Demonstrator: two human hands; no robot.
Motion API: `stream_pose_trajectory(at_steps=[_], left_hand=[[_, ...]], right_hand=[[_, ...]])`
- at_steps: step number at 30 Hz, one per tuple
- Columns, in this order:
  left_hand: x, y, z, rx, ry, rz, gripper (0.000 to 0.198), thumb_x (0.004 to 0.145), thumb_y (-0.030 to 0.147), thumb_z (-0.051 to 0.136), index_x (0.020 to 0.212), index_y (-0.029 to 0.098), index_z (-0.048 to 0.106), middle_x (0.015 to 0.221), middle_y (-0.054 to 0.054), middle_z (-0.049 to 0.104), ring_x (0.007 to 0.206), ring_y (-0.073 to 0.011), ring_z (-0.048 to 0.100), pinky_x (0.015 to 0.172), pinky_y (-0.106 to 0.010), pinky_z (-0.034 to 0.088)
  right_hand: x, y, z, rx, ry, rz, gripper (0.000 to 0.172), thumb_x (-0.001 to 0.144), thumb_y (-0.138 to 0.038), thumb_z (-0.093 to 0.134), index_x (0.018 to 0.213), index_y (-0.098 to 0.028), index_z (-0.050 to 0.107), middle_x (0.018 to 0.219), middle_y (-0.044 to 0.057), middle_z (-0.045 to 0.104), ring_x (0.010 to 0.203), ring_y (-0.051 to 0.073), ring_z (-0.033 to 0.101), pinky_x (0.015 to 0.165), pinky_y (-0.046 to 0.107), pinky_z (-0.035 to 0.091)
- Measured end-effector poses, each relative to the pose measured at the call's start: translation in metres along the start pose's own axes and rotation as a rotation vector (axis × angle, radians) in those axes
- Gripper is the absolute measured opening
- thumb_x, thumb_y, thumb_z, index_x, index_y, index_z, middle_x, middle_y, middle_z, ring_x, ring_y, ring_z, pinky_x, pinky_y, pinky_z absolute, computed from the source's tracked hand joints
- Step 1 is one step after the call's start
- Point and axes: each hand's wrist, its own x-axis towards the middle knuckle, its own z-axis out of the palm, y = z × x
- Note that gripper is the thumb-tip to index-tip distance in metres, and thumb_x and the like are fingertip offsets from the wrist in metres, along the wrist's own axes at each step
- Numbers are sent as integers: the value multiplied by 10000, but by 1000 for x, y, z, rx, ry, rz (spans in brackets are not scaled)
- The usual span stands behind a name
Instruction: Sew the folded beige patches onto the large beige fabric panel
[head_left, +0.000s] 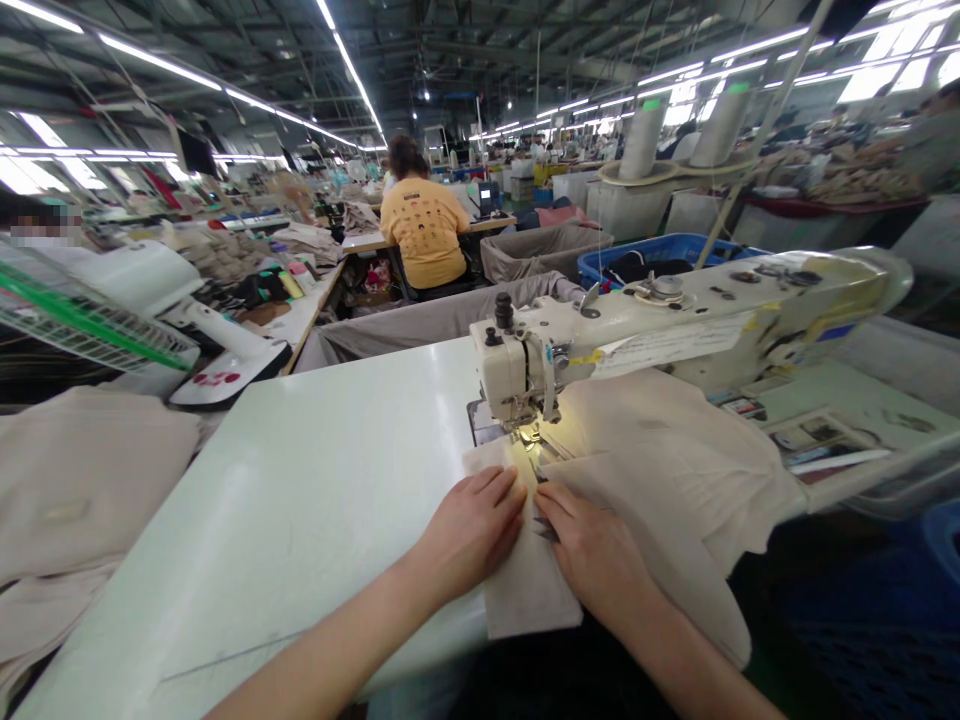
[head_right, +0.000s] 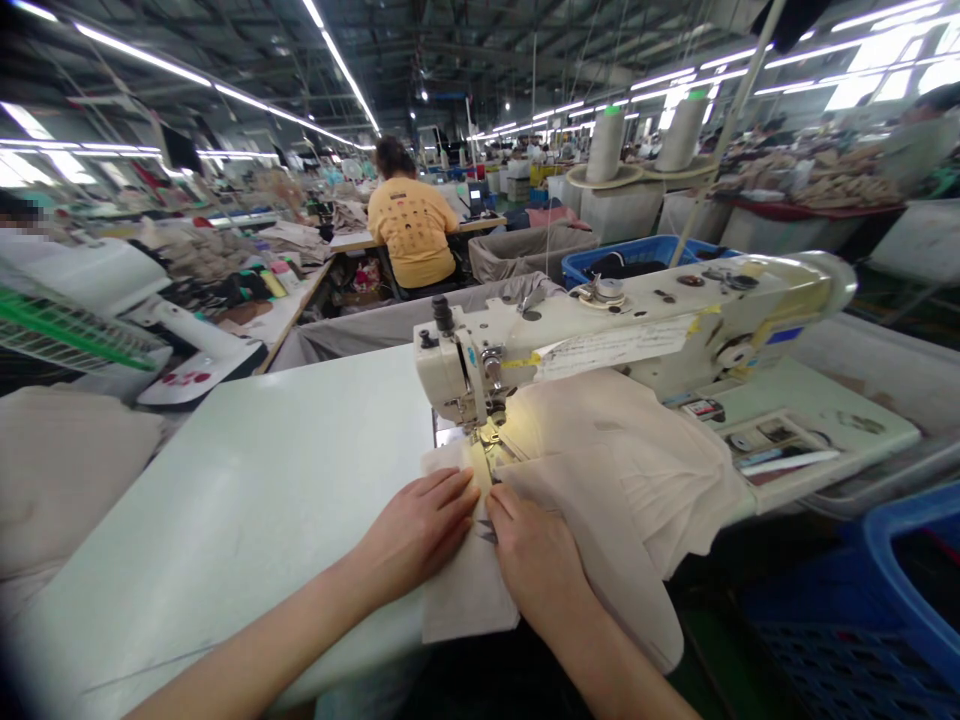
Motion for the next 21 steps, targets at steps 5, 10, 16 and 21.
stream_pose_trajectory(at_steps=[5, 10, 16, 21], left_hand=[[1, -3, 2, 16, 13, 1, 287, 924, 196, 537, 1205, 161, 583, 1295, -132, 621, 1181, -297, 594, 946, -449, 572], [10, -20, 5, 22, 24, -10, 241, 956, 222, 507, 1169, 168, 608, 1271, -133, 631, 1174, -287, 597, 951, -445, 565], [26, -43, 5, 18, 49, -21, 213, 974, 225, 482, 1100, 168, 644, 1269, -146, 633, 1148, -276, 608, 949, -449, 556], [36, -54, 1, 9, 52, -18, 212, 965, 206, 480, 1101, 177, 641, 1145, -121, 664, 1074, -252, 628, 930, -421, 555]], right_hand=[[5, -1, -4, -25, -43, 10, 365, 933, -60, 444, 1197, -188, 662, 1238, 84, 671, 949, 192, 699, 811, 286, 562], [19, -5, -12, -72, -100, 48, 350, 966, -93, 435, 1232, -198, 638, 1286, 85, 633, 961, 193, 694, 792, 289, 559], [42, -6, -14, -89, -83, 63, 291, 983, -132, 448, 1189, -207, 639, 1237, 70, 631, 951, 187, 688, 722, 272, 547], [49, -4, -14, -91, -37, 56, 264, 970, -121, 466, 1147, -203, 643, 1224, 78, 633, 940, 177, 687, 736, 266, 533]])
